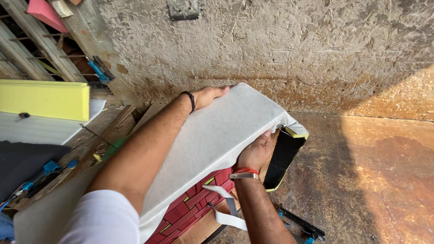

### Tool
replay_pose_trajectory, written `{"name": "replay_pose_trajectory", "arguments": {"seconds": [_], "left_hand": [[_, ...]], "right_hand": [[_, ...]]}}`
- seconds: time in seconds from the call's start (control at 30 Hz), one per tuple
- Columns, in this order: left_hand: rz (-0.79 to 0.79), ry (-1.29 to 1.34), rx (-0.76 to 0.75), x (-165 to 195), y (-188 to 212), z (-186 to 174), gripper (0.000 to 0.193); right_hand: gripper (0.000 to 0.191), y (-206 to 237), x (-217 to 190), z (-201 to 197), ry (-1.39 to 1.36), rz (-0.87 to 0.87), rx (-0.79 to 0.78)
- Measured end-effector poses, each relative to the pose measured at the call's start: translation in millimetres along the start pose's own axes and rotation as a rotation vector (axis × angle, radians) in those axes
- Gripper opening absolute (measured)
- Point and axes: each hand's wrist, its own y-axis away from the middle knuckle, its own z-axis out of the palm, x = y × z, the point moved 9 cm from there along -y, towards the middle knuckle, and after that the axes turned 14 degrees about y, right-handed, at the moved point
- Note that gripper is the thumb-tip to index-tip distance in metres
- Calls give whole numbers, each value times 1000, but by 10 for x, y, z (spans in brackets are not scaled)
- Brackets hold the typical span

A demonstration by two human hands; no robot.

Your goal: The person stretches and secures a light gray fabric cover over a seat cushion using a pneumatic staple gun. They repeatedly pull the fabric taut, fold edges, and staple the underside of the wooden frame to attach the cover.

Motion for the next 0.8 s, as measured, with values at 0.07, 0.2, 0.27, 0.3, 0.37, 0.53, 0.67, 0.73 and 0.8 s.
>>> {"name": "replay_pose_trajectory", "arguments": {"seconds": [0.07,0.2,0.27,0.3,0.37,0.53,0.67,0.73,0.8], "left_hand": [[272,-24,-48,174,-73,126,69],[227,-460,18,218,104,329,70],[220,-725,67,292,303,582,68],[309,-827,79,375,446,771,66],[421,-894,111,463,737,1059,67],[303,-864,296,452,1123,1201,75],[335,-817,318,606,1210,1145,73],[480,-801,363,784,1324,1129,71],[418,-743,374,780,1391,1080,65]], "right_hand": [[48,-14,124,-10,-12,34,40],[52,9,395,-19,-118,118,67],[53,5,446,-6,-141,101,51],[53,-9,447,4,-145,79,42],[51,-28,443,50,-216,58,-16],[52,36,272,21,-241,5,-140],[46,362,-139,47,-793,27,-630],[53,338,-137,-192,-253,26,-512],[47,306,-344,-258,30,-134,-588]]}}
